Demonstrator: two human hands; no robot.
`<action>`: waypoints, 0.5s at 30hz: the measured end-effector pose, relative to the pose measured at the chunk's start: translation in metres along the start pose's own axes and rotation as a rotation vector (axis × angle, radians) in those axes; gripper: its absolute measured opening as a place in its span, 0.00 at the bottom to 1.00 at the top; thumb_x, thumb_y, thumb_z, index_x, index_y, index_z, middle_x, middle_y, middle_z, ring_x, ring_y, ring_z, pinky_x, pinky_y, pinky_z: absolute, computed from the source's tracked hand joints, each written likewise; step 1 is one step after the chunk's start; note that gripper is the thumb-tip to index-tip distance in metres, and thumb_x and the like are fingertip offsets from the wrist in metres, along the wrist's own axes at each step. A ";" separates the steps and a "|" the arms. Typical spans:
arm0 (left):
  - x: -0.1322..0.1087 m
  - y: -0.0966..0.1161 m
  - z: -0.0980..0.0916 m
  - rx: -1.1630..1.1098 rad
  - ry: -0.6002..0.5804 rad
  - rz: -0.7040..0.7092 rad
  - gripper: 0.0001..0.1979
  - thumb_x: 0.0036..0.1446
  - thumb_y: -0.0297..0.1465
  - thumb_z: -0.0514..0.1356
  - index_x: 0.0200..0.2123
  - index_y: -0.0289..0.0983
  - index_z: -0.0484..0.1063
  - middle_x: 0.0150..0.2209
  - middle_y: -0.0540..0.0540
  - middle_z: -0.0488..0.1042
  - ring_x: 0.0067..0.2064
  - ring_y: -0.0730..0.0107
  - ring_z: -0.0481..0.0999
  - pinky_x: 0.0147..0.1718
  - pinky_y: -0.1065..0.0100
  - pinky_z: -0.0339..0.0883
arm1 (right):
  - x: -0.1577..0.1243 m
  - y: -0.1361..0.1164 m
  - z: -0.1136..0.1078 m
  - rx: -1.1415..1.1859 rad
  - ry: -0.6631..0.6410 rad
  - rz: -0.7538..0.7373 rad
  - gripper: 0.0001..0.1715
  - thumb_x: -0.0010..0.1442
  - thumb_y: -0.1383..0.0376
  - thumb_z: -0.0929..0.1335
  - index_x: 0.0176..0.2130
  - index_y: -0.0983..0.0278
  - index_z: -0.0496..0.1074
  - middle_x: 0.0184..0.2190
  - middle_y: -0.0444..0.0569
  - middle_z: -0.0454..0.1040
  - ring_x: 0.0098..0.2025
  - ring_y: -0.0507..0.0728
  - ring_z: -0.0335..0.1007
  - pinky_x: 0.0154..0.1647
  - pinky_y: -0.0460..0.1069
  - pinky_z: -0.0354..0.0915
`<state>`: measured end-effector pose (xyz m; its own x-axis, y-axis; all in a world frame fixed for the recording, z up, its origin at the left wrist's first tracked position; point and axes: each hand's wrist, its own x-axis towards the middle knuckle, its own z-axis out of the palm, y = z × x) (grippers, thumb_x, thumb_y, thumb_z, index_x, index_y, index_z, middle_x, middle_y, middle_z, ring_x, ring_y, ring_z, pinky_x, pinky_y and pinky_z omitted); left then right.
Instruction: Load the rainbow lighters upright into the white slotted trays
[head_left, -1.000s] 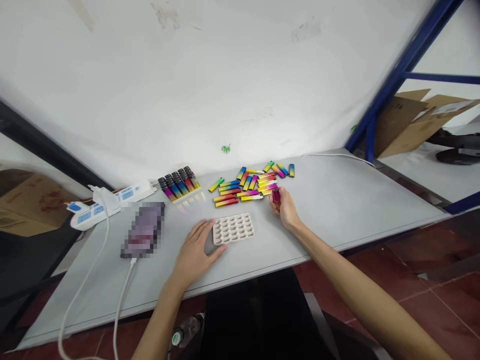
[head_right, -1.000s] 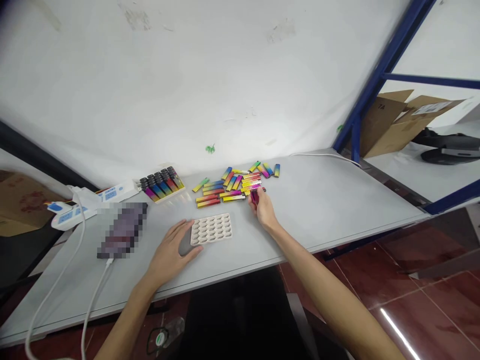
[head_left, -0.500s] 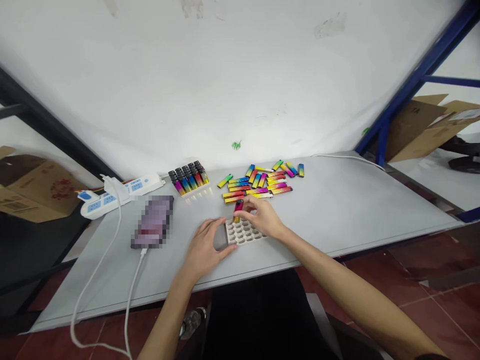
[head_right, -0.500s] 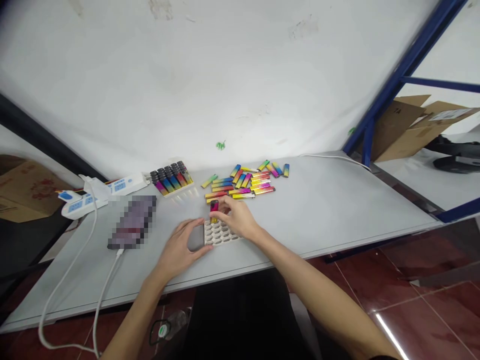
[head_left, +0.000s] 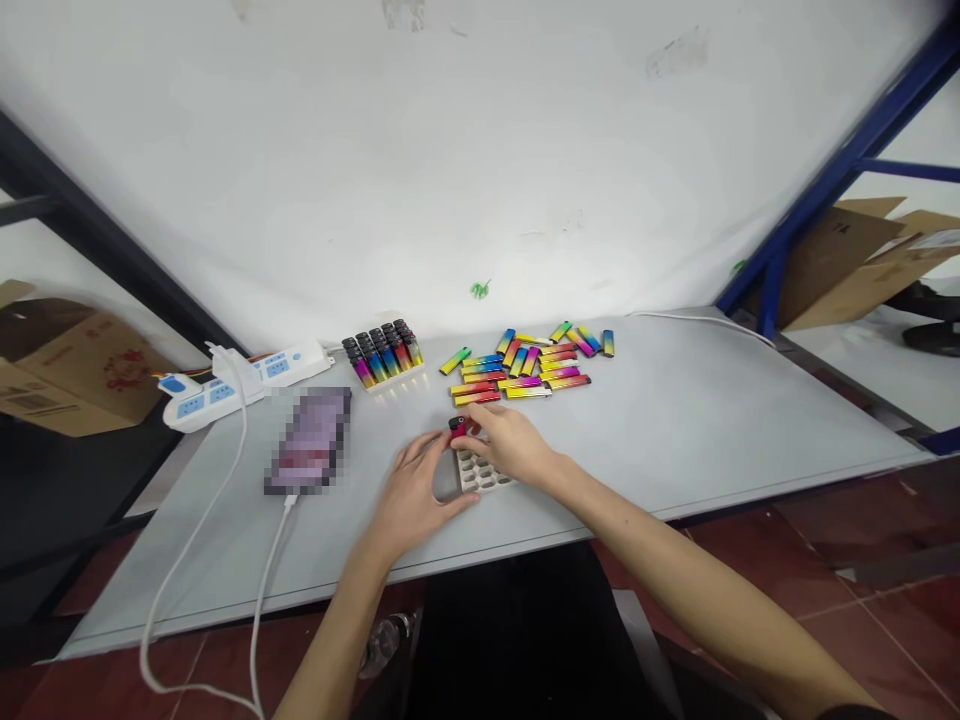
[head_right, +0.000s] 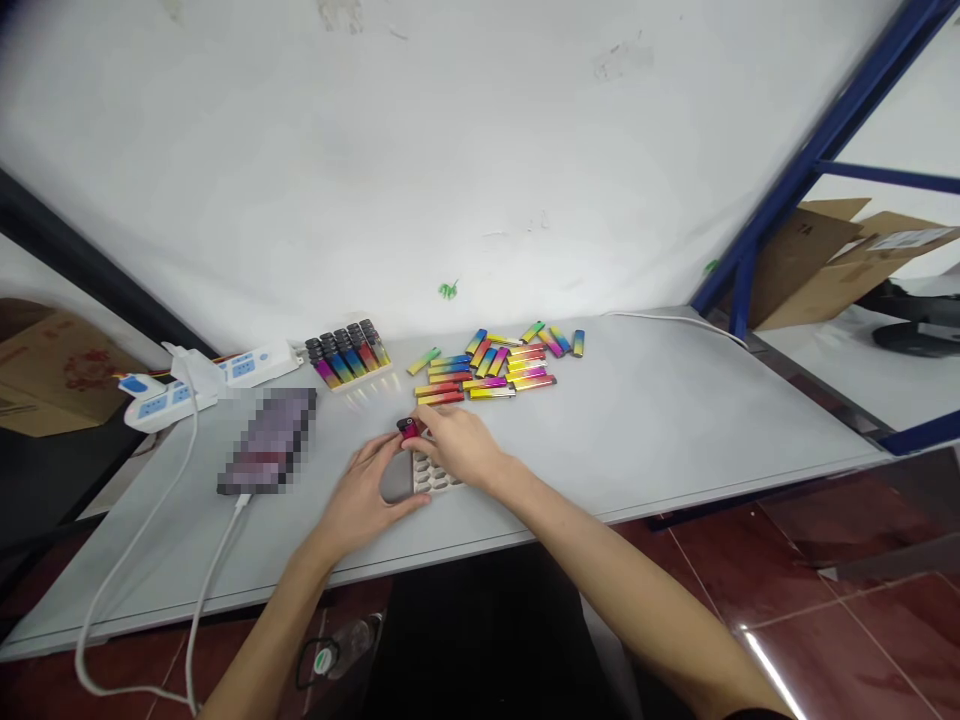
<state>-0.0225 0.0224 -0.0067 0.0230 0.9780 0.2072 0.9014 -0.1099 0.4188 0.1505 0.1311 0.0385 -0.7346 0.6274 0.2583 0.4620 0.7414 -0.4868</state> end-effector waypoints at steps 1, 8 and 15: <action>0.000 0.000 0.000 0.001 -0.001 0.003 0.38 0.53 0.50 0.64 0.63 0.40 0.59 0.62 0.39 0.64 0.64 0.49 0.62 0.62 0.50 0.60 | 0.000 -0.001 0.000 -0.020 -0.003 0.002 0.21 0.66 0.51 0.66 0.49 0.64 0.70 0.38 0.53 0.78 0.39 0.58 0.74 0.36 0.49 0.61; 0.002 0.001 -0.002 -0.012 -0.008 -0.017 0.37 0.52 0.50 0.65 0.60 0.39 0.62 0.61 0.39 0.65 0.63 0.50 0.63 0.62 0.50 0.60 | 0.005 -0.003 -0.004 -0.152 -0.035 -0.020 0.22 0.68 0.50 0.63 0.49 0.64 0.70 0.38 0.53 0.78 0.41 0.59 0.74 0.35 0.49 0.58; 0.002 -0.001 -0.002 -0.019 -0.029 -0.025 0.39 0.52 0.51 0.65 0.62 0.40 0.61 0.63 0.38 0.62 0.64 0.51 0.62 0.62 0.51 0.60 | 0.007 -0.006 -0.015 -0.218 -0.057 -0.007 0.16 0.67 0.53 0.66 0.43 0.64 0.70 0.39 0.51 0.77 0.42 0.58 0.74 0.33 0.49 0.57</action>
<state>-0.0243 0.0239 -0.0046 0.0135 0.9853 0.1704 0.8937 -0.0883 0.4399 0.1497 0.1344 0.0561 -0.7622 0.6121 0.2107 0.5487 0.7836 -0.2914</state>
